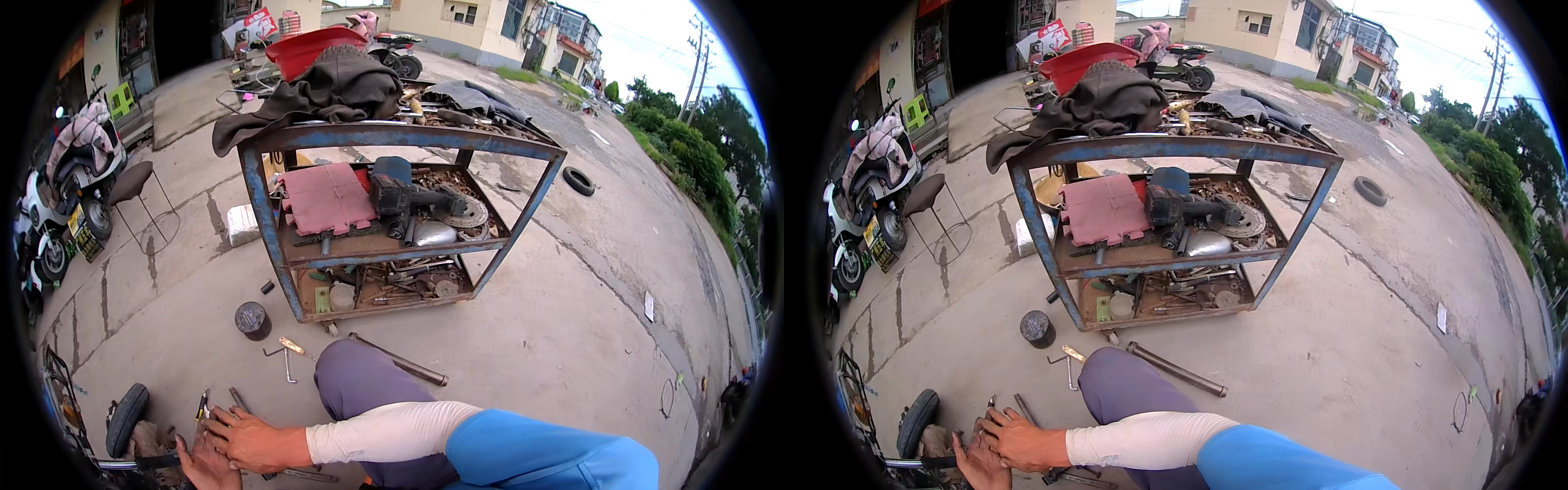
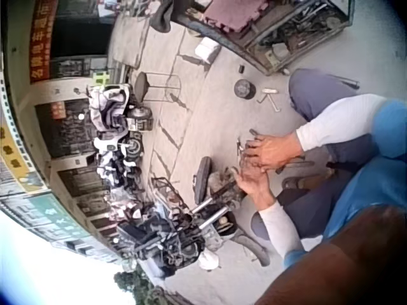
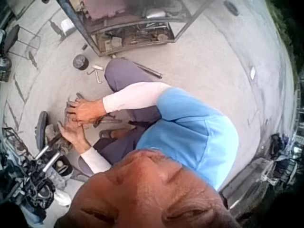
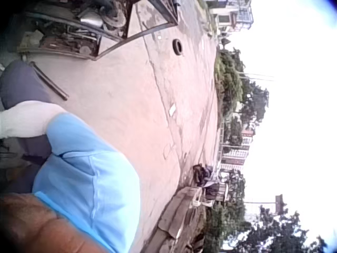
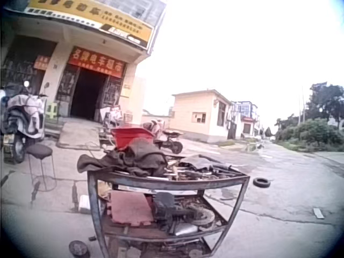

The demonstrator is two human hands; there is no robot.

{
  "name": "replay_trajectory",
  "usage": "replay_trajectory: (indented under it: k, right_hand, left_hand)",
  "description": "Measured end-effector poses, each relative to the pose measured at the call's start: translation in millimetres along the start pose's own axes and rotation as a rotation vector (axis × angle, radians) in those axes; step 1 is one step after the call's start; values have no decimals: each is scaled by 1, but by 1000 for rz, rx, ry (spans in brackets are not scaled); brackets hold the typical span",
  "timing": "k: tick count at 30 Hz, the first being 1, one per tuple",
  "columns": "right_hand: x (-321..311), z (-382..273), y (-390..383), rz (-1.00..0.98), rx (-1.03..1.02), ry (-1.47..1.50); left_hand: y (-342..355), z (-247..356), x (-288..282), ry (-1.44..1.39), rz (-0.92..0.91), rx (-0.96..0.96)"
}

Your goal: The person works on a motorcycle fork by using locking pliers to grip and turn a component, then picks up and shows a steering stem assembly.

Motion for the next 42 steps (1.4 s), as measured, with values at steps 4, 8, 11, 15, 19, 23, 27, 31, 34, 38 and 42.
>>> replay_trajectory:
  k: [4, 8, 11, 15, 19, 23, 27, 31, 34, 38, 42]
  right_hand:
    - [7, -8, 8, 70, -75, 43]
    - [31, -7, 8, 190, -121, -25]
    - [52, -3, 14, 201, -87, -28]
    - [61, 1, 12, 150, -61, -120]
    - [58, 1, 6, 120, -71, -186]
    - [34, -3, -2, -12, -83, -160]
    - [-9, -27, -15, 115, -171, -276]
    - [11, -13, -11, 40, -178, -266]
    - [8, -17, -15, 28, -192, -276]
    - [2, -22, -16, 30, -171, -303]
    - [-4, -28, -17, 65, -240, -324]
  left_hand:
    - [-12, 15, -10, -4, -64, 13]
    - [-15, 11, -11, 46, -54, 22]
    - [-13, 6, -22, 93, 77, 62]
    - [-3, 2, -51, 137, 124, 70]
    - [3, -4, -65, 126, 121, 15]
    - [1, -11, -54, 146, 88, -20]
    - [-2, -8, -50, 189, 124, 28]
    - [-4, -20, -40, 200, 149, 6]
    - [-6, -18, -44, 177, 173, 13]
    - [-9, -15, -44, 403, 134, 124]
    - [-16, -9, -46, 710, 66, 242]
Point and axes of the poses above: each hand's wrist, its own y-axis towards the middle knuckle, its own x-axis out of the palm, z = x × y, the point moved 5 cm from there along y, towards the middle knuckle
